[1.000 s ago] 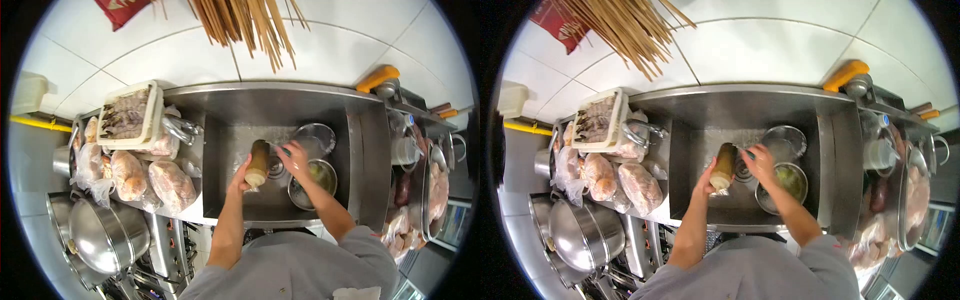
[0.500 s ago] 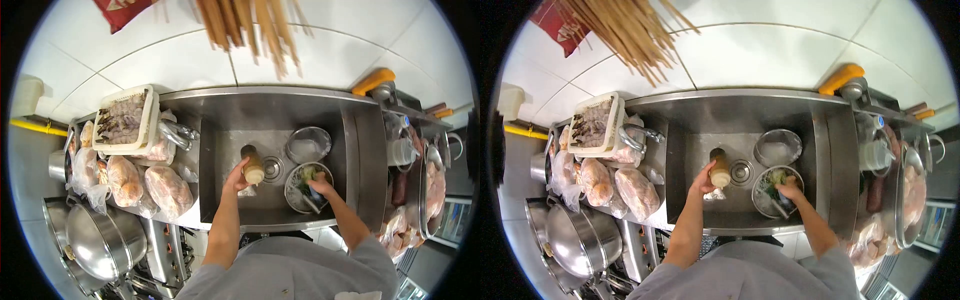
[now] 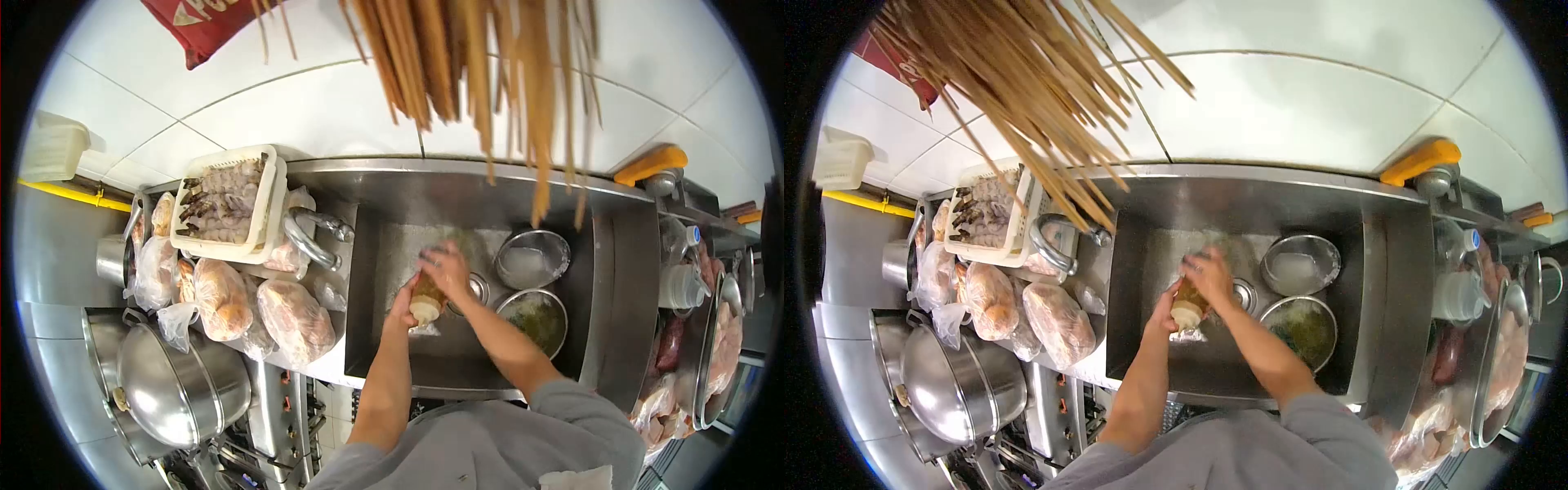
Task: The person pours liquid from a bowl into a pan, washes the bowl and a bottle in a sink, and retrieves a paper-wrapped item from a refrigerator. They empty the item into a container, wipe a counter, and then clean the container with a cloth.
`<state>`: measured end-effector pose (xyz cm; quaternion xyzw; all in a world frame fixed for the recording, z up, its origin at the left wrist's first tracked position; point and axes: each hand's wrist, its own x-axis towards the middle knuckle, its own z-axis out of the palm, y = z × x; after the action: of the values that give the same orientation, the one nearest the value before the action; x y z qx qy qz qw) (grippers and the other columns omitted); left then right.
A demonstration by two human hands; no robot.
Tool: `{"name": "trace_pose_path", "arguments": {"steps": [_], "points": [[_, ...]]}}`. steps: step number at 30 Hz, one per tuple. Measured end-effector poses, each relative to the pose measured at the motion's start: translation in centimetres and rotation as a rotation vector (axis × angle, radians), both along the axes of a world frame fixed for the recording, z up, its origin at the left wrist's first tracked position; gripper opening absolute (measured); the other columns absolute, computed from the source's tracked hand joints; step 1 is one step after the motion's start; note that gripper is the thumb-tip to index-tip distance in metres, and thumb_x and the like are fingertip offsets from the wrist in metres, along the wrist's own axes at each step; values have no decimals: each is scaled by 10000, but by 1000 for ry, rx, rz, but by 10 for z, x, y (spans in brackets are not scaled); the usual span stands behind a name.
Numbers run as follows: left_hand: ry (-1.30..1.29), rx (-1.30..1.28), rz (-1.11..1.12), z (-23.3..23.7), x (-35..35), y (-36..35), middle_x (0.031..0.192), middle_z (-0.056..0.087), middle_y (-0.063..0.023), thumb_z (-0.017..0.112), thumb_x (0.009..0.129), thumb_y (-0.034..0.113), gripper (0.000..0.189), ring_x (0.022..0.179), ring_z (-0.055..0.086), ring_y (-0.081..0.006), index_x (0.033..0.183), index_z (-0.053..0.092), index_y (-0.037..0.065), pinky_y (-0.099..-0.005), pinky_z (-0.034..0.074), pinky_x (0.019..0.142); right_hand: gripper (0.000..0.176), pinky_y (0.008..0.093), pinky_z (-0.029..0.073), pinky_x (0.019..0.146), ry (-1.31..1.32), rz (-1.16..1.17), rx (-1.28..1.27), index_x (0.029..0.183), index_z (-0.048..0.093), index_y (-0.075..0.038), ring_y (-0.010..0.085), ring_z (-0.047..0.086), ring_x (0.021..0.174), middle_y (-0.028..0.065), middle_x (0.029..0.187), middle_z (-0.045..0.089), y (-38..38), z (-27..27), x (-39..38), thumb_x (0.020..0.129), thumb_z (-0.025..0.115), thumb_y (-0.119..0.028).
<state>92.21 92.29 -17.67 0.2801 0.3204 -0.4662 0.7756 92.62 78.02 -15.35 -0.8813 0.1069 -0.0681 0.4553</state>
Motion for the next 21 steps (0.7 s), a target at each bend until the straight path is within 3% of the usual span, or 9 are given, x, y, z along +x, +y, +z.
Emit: {"name": "trace_pose_path", "arguments": {"steps": [3,5,6,9,12,13,15,18,21], "points": [[43,91,44,-41,-3,11,995,633,-135,472,936,485,462,837,637,-318,1137,562,79,-494,549,712,307,429,500,780,-202,132,48,899,730,-80,326,638,859,155,926,641,7,12,-21,755,736,-351],[82,-25,57,-15,-7,1,962,634,-126,476,928,513,485,814,639,-316,1136,564,84,-484,550,698,279,432,504,711,-189,127,31,843,721,-55,346,641,777,159,846,648,-5,-9,-11,751,732,-318],[57,-121,8,14,-1,-7,942,626,-119,521,905,530,504,809,636,-318,1141,562,85,-470,552,679,267,434,493,650,-67,42,-122,772,691,-29,362,630,758,170,825,642,-10,-34,2,754,735,-292],[40,-49,35,25,-3,-10,987,622,-128,573,882,522,522,824,631,-333,1155,551,78,-466,553,681,367,419,498,724,21,-36,-178,814,707,-40,360,638,741,165,775,650,-32,4,17,774,703,-405],[19,-110,-35,13,-7,-2,1067,591,-156,639,855,465,564,924,611,-346,1204,507,42,-499,544,767,328,450,468,776,-109,-94,-69,927,683,-40,366,594,951,196,1022,614,-70,61,-67,767,729,-323],[4,-144,-59,8,-7,1,1084,580,-160,663,840,456,593,958,603,-343,1221,493,35,-509,541,796,292,456,459,797,-27,-54,-112,982,650,-48,375,549,1015,204,1126,543,-93,77,-106,789,708,-259],[-15,-132,-58,4,-5,4,1069,582,-199,606,865,483,605,949,610,-350,1232,489,16,-505,536,822,330,463,455,849,127,-24,-310,1109,590,-64,384,546,999,204,1137,517,-133,90,-174,820,653,-209],[-62,-199,-79,-1,-3,10,1088,580,-210,529,882,553,665,922,619,-350,1260,473,9,-479,536,832,415,478,431,915,676,157,-635,1199,493,-15,406,524,1007,227,1140,481,-145,71,-202,831,610,-167],[-59,-108,-91,-1,2,7,1097,581,-198,540,880,550,661,904,622,-345,1276,465,26,-482,542,799,554,493,379,989,872,101,-389,1279,361,47,435,469,1115,271,1253,409,-150,6,-183,834,605,-176]]}}
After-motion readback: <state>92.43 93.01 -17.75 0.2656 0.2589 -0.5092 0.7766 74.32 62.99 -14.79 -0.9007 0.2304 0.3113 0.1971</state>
